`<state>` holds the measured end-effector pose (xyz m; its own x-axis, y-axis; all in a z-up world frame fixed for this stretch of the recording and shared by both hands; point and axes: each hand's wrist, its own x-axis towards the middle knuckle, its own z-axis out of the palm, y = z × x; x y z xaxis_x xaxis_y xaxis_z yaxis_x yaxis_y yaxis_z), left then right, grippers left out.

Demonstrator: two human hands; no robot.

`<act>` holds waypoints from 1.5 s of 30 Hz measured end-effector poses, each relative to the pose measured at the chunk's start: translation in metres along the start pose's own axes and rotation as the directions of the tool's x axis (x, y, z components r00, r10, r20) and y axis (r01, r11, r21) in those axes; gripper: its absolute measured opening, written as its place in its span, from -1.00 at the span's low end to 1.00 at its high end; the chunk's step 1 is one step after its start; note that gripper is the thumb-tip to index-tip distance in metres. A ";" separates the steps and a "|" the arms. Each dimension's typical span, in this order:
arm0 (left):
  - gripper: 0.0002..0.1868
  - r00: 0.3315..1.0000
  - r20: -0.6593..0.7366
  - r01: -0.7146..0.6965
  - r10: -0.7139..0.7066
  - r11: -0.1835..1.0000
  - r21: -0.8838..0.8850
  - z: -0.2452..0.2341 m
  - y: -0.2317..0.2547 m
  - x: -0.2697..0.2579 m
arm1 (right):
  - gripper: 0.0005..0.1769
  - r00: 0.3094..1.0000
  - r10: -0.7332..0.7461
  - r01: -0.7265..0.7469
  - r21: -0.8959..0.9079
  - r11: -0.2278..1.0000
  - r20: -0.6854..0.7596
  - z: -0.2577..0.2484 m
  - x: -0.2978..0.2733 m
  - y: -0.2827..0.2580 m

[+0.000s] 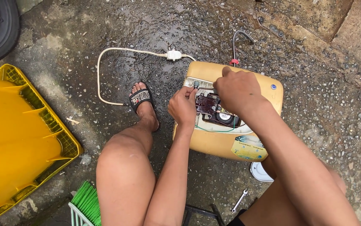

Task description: Repairing the internal components of a water heater using a screwdriver and other hand tools on a concrete floor.

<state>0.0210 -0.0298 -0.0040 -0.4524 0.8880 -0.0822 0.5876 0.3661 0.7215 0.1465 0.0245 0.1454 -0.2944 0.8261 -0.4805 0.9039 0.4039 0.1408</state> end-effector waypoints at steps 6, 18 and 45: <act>-0.90 0.993 0.007 0.117 -0.116 0.992 -0.044 0.010 -0.002 0.006 | -0.79 0.985 -0.119 0.104 -0.122 0.987 -0.121 -0.002 0.017 0.000; -0.89 0.991 0.031 0.133 -0.133 0.991 0.004 -0.001 0.008 0.005 | -0.62 0.984 -0.134 0.160 0.268 0.950 -0.114 -0.053 -0.010 0.001; -0.90 0.983 0.025 0.183 -0.183 0.983 -0.019 0.009 0.002 0.005 | -0.57 0.912 0.071 -0.063 0.033 0.997 -0.405 -0.022 -0.012 -0.013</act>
<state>0.0263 -0.0225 -0.0093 -0.5353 0.8128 -0.2298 0.4820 0.5173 0.7071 0.1315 0.0183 0.1686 -0.3296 0.9410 -0.0774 0.9305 0.3376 0.1421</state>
